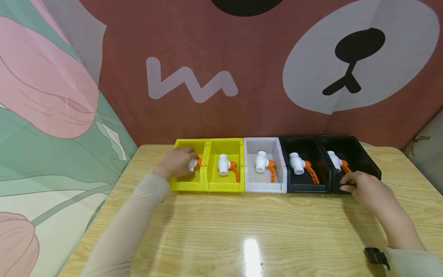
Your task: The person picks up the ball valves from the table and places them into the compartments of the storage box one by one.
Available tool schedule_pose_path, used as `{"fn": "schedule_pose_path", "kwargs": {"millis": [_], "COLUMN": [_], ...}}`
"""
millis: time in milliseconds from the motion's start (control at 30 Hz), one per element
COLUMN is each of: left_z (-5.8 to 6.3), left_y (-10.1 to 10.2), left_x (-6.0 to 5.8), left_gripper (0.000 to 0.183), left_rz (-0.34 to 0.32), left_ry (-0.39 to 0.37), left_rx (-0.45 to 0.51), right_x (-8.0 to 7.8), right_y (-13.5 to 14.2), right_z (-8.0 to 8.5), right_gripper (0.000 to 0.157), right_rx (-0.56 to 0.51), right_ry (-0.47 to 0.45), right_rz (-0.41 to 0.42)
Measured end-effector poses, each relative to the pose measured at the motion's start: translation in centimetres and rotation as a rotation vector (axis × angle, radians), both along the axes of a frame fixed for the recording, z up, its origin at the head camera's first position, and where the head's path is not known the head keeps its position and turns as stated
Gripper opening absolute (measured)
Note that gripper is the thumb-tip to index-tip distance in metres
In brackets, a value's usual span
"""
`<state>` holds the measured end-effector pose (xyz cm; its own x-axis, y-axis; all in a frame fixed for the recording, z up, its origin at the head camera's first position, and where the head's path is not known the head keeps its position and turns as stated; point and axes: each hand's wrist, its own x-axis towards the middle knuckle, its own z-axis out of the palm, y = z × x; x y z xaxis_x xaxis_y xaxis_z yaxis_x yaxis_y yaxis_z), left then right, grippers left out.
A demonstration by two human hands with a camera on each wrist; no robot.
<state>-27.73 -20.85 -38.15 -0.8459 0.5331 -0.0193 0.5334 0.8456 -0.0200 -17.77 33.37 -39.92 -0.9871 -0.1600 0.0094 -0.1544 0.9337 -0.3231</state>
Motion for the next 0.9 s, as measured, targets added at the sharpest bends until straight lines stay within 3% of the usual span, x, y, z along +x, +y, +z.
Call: {"fn": "schedule_pose_path", "kwargs": {"millis": [467,900], "left_z": [-1.4,-1.4], "left_y": [-0.4,-0.3], "left_x": [-0.6,-0.2], "left_gripper": [0.051,0.055], "left_rz": [0.046,0.053], "left_ry": [-0.049,-0.055], "left_rx": [-0.045,-0.073], "right_x": [0.1,0.2], "right_y": [0.0,-0.1], "right_z": [0.1,0.2], "right_gripper": [0.01,0.009], "right_rx": [-0.004,0.001], "right_ry": [-0.009,-0.009], "right_rz": [-0.008,-0.011]}}
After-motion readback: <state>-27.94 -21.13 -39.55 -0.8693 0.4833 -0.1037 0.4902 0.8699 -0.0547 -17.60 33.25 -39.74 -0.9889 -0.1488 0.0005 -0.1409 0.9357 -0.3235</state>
